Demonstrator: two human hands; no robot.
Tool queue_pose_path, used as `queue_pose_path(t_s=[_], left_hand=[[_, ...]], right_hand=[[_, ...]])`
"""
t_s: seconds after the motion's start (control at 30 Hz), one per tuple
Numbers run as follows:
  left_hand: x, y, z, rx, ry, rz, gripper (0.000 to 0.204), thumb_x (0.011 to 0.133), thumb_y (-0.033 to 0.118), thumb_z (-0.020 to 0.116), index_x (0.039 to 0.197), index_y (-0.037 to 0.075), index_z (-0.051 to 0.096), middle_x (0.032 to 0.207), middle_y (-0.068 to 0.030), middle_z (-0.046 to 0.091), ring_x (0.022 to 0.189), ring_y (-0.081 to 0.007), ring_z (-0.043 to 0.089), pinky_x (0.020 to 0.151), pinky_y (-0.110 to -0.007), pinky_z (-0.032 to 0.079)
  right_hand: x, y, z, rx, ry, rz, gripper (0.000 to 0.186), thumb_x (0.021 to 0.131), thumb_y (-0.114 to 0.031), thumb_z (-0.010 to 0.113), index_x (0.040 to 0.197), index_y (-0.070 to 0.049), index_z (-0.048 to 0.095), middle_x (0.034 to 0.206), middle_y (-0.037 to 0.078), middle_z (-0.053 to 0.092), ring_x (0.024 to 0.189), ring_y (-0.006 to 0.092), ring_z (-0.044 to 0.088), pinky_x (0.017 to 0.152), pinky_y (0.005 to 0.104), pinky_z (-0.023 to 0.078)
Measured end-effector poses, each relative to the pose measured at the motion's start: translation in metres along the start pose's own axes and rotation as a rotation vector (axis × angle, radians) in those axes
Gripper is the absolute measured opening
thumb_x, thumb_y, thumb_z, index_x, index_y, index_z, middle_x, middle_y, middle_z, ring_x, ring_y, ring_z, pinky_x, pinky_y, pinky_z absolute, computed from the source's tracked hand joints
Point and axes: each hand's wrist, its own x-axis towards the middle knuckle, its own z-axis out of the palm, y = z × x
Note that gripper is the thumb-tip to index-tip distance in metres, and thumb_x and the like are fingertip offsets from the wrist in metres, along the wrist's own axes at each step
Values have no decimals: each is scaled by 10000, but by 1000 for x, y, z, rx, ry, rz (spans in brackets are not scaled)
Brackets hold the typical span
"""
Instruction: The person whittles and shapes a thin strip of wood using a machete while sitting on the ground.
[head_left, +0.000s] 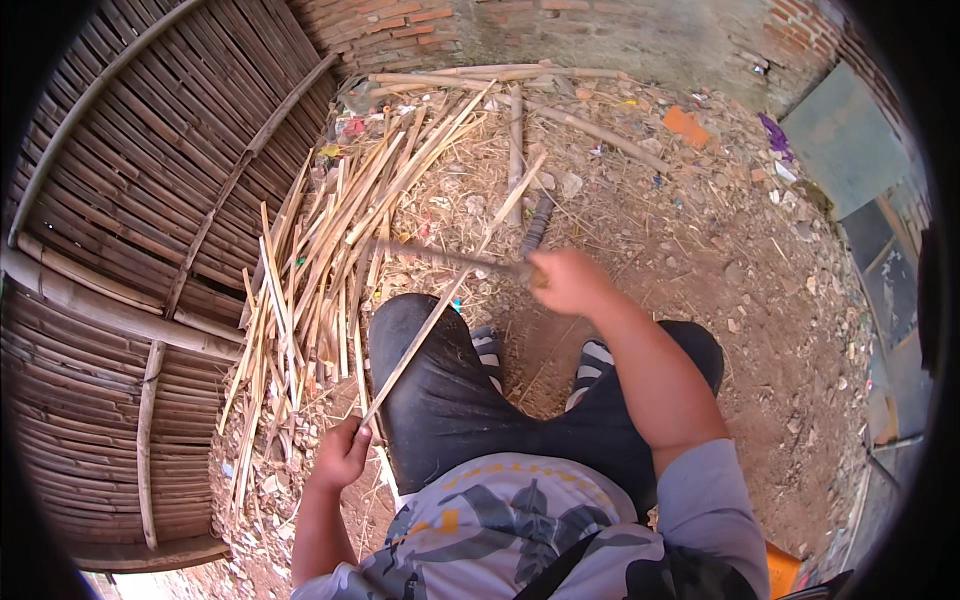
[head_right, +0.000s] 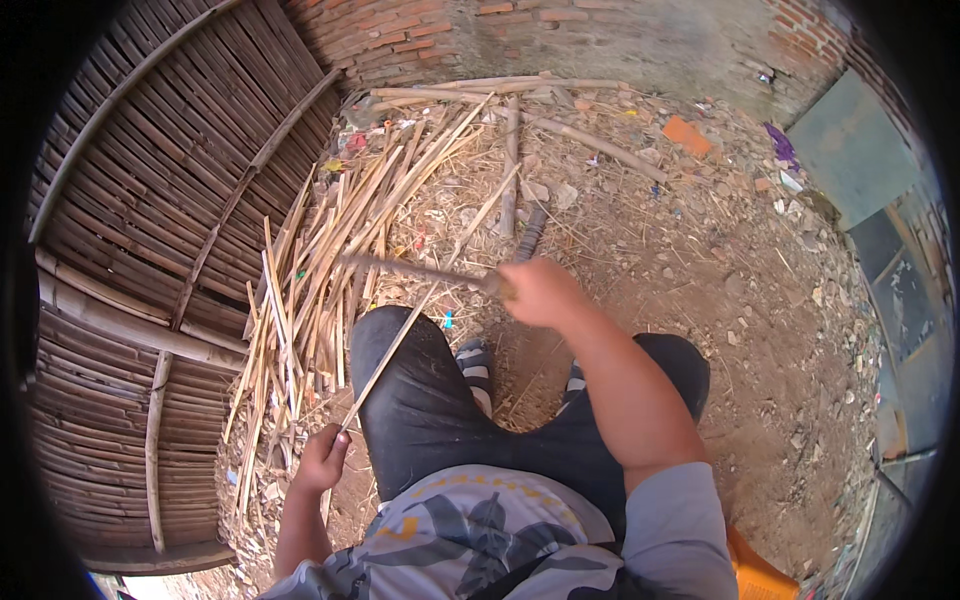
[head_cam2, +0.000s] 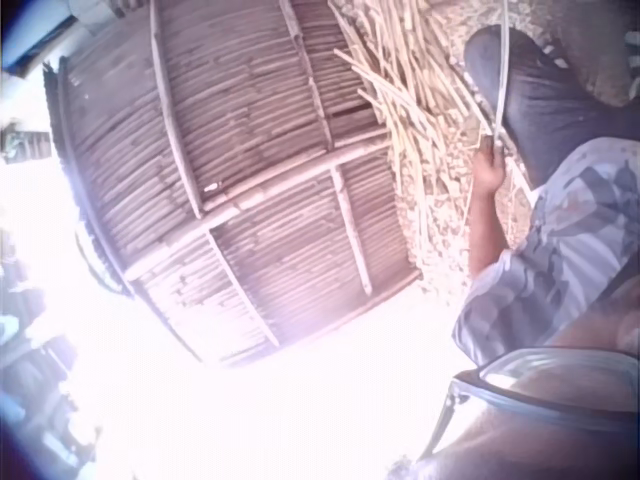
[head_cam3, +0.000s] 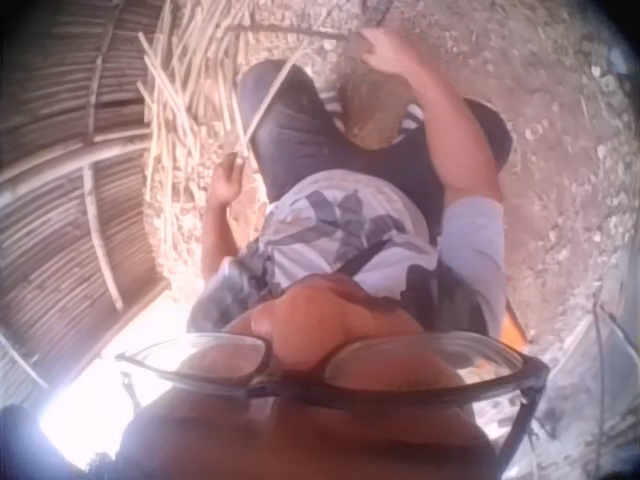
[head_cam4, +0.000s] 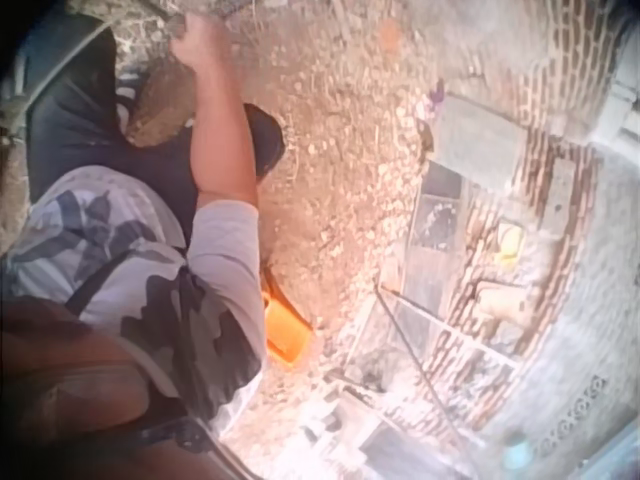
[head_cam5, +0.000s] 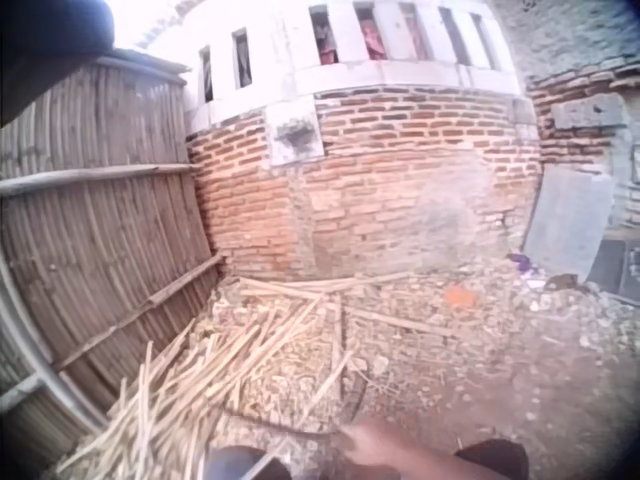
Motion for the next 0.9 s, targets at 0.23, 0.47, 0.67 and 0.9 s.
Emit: queue_pose_path(t_s=[0.23,0.47,0.67,0.9], left_hand=[[1,-8,-7,17,-30,0,465,1086,385,459,925,-18,627,723,-176,617,682,-278,610,669,-390,483],[1,-1,-3,-9,-29,9,459,1084,378,462,910,-12,630,740,-198,631,698,-330,631,672,-416,488],[4,10,-3,34,-10,-19,448,1078,382,467,896,0,614,736,-240,625,713,-430,639,643,-470,479],[6,7,-1,62,-24,-11,463,1094,370,437,915,-9,631,718,-186,634,678,-303,633,665,-409,491]], right_hand=[[9,62,-9,172,139,277,230,826,-194,748,1001,-64,674,840,155,713,759,320,704,710,424,555],[-1,12,5,79,-17,43,221,827,-218,720,1005,-90,704,838,176,711,797,355,707,738,464,560],[-1,-37,12,-120,-248,-182,164,862,-259,696,915,-107,666,820,156,696,776,328,704,682,478,542],[12,31,3,177,-21,229,279,860,-265,730,1032,-47,704,905,190,713,862,341,707,781,455,552]])
